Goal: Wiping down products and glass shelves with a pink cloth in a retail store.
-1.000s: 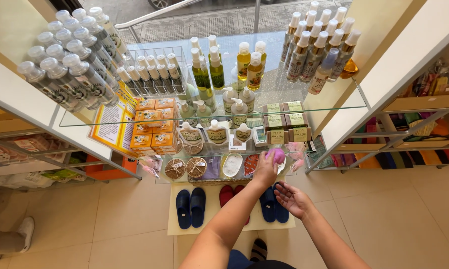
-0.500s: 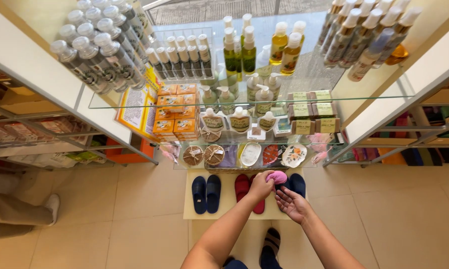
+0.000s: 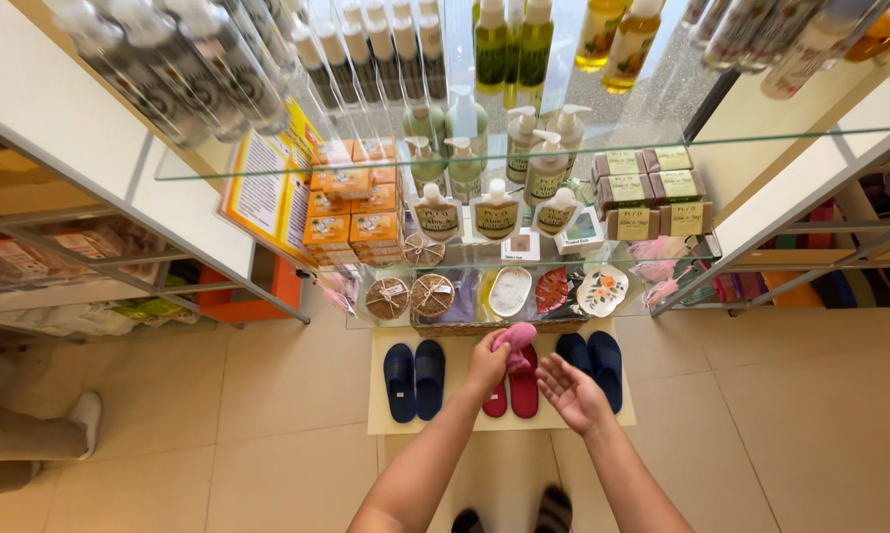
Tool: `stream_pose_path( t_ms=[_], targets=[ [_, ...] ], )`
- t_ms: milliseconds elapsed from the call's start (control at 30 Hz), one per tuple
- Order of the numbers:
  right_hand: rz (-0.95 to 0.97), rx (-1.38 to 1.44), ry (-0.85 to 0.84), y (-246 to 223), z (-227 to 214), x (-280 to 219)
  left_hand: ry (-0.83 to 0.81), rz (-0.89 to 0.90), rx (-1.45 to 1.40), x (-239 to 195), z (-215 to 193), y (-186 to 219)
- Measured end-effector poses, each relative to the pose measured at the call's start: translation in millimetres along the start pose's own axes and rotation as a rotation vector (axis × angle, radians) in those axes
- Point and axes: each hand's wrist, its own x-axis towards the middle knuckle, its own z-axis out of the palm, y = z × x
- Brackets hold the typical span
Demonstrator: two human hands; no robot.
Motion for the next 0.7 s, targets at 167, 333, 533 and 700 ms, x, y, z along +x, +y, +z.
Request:
stream_pose_path(
  t_ms=[167,333,533,700],
  targets=[
    [-0.076,0.004,-0.084,-32,8,60,0.060,0.171,0.058,71,-32,-10],
    [-0.178,-0.031,-0.142,-58,-12,173,0.150,0.374,0.330,154,-63,-23],
    [-0.280,-0.115,-0.212,-92,-25,309,0.430,0.878,0.855,235,-73,-31],
    [-0.445,-0.265,-0.200,-108,-13,365,0.402,0.959,1.045,285,-86,-46]
  ],
)
